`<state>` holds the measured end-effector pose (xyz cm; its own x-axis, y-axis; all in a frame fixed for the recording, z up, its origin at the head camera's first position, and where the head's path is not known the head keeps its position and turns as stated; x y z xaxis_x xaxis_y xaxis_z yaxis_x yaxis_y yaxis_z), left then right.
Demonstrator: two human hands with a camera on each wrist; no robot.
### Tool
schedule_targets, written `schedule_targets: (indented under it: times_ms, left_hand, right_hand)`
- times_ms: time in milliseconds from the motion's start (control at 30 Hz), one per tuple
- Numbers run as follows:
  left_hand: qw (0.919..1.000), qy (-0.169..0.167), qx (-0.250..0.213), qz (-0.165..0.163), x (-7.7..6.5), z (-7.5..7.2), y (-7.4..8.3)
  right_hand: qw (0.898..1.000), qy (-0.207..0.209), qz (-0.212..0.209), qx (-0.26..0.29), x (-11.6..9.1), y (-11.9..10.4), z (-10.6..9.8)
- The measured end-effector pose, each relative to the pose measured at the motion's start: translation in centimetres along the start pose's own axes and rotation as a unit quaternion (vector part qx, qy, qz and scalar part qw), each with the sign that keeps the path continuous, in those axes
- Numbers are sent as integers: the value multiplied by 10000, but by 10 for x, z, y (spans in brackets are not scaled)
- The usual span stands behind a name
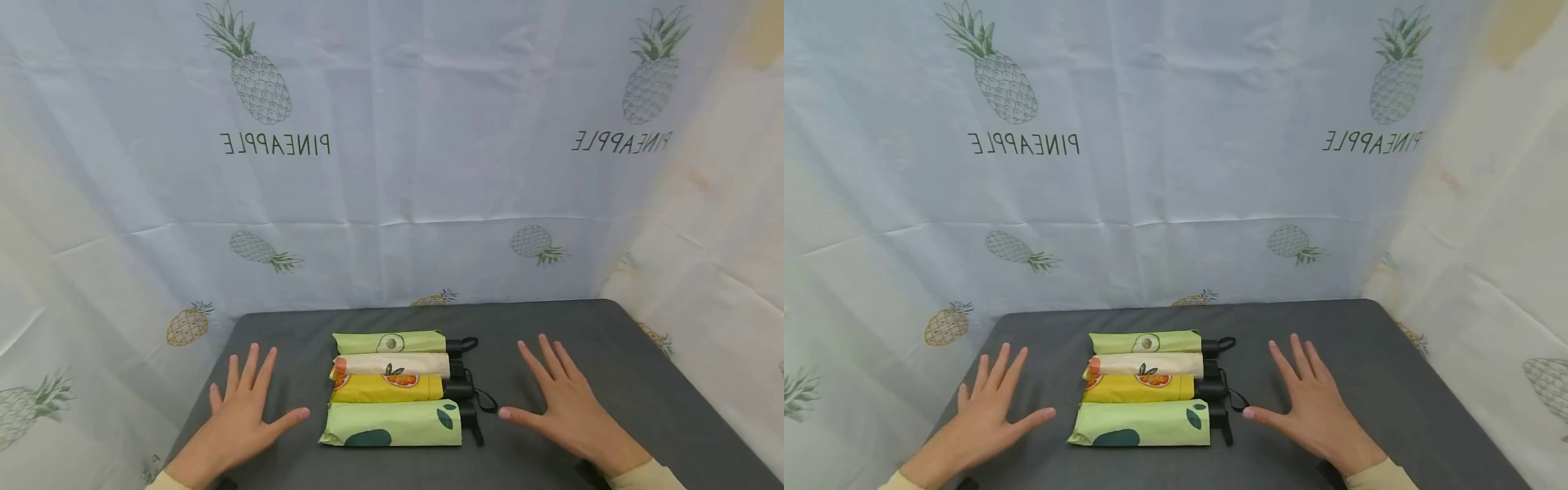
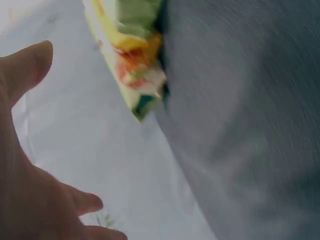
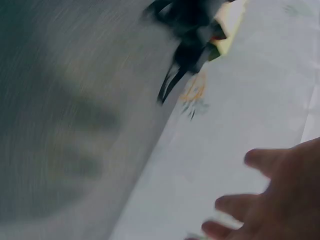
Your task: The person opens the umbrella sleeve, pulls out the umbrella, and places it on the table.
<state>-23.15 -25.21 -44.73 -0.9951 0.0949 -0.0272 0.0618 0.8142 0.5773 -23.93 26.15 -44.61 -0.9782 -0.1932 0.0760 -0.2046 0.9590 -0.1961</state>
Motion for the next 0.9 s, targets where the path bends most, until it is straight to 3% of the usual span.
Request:
schedule_targets:
  times_ms: [167,367,667,900]
  left_hand:
    - [9941,-386,-1003,117,6,11,16]
    - [9670,-542,-2469,-321,19,28,16]
    - [9379,-1243,-3121,-867,21,62,12]
    - [9281,-1568,-3241,-952,19,76,17]
  right_hand:
    - [9948,-110,-367,943,7,-24,3]
    - [9890,141,-734,1272,12,-41,13]
    - [9784,-389,-946,1796,19,-55,29]
    - [9746,-768,-996,1854,21,-62,45]
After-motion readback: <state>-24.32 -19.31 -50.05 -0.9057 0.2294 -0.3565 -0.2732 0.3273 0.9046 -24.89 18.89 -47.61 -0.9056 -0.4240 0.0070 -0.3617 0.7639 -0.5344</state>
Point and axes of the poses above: each hand's wrist, its own x-axis towards the middle knuckle, its own z-axis out of the palm, y = z × x, the point moved 9 cm from there along x, towards the middle knuckle, and after that the axes turned 11 degrees about -x, right-handed, at the moved point
